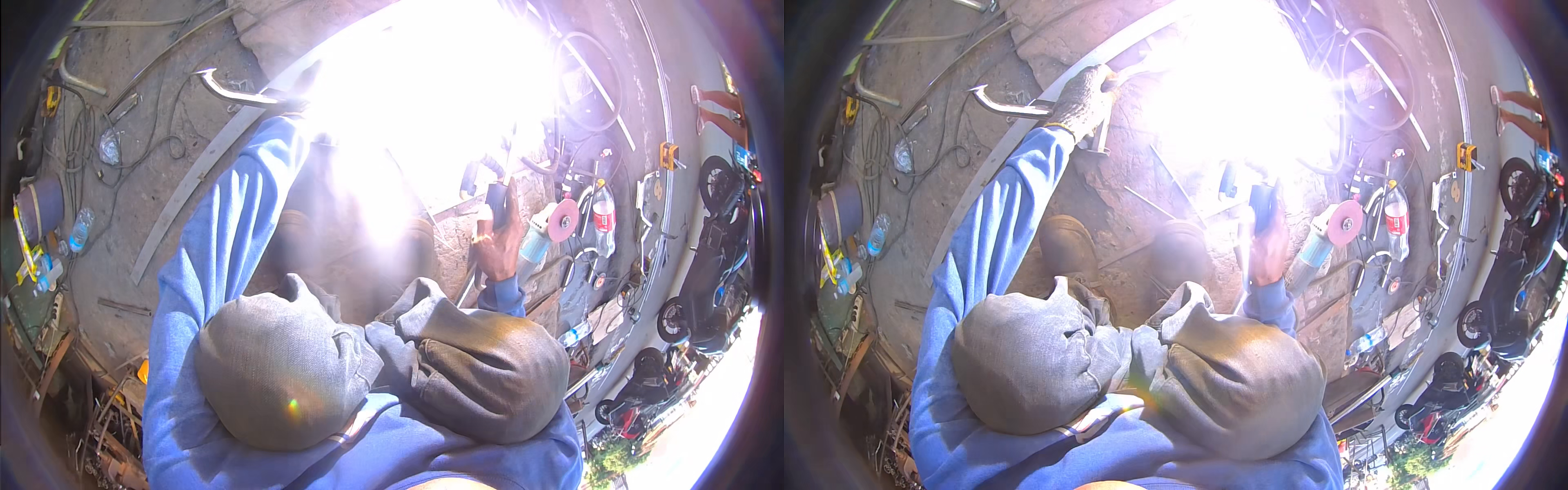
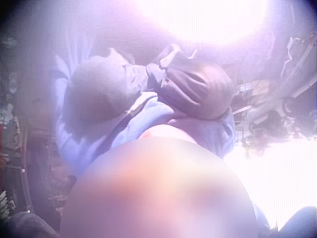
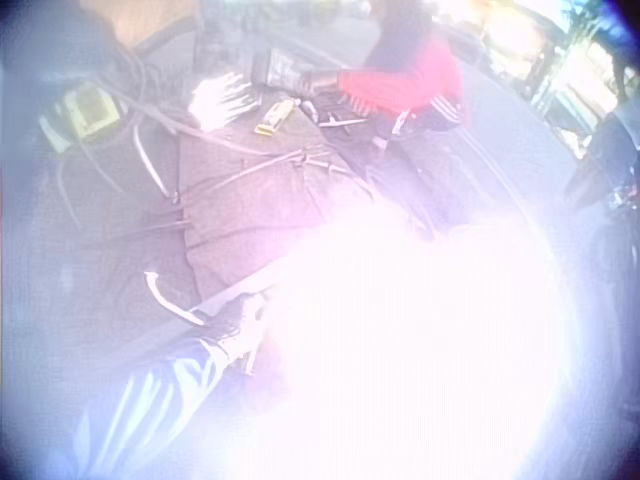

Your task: The person sits on the floor and uses an angle grinder to cut and smooth curved metal pieces. They then use a hammer to shape the metal on a vise and a welding torch to join the pieces together.

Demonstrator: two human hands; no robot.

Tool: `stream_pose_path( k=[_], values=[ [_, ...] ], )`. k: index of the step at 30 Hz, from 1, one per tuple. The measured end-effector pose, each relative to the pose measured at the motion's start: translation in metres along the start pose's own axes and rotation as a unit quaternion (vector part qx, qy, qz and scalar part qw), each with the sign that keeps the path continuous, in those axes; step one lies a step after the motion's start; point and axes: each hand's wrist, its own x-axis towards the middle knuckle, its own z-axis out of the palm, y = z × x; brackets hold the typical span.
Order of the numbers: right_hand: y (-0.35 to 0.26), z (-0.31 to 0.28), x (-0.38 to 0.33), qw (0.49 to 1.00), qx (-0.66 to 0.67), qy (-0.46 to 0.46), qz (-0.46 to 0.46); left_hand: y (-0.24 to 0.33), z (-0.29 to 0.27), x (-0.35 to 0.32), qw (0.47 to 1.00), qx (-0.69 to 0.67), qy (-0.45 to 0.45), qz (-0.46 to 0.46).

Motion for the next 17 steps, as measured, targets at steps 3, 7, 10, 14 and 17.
stream_pose_path(
  k=[3, 7, 10, 14, 17],
  values=[
    [0.008, 0.005, 0.007, 0.999, -0.033, 0.014, -0.013, 0.007, -0.011, -0.002, 0.99, 0.109, -0.054, 0.072],
    [0.02, 0.009, 0.005, 0.999, 0.014, 0.025, -0.019, 0.014, -0.006, 0.001, 0.975, 0.209, 0.004, 0.074],
    [0.028, 0.008, 0.004, 1.0, -0.001, 0.019, -0.013, 0.011, -0.005, 0.0, 0.977, 0.195, 0.014, 0.088],
    [0.037, 0.007, 0.005, 0.999, -0.021, 0.013, -0.032, 0.023, -0.01, -0.006, 0.964, 0.236, -0.001, 0.126],
    [0.043, 0.006, 0.006, 0.998, -0.026, 0.013, -0.052, 0.044, -0.018, -0.016, 0.985, 0.148, -0.026, 0.084]
  ],
)
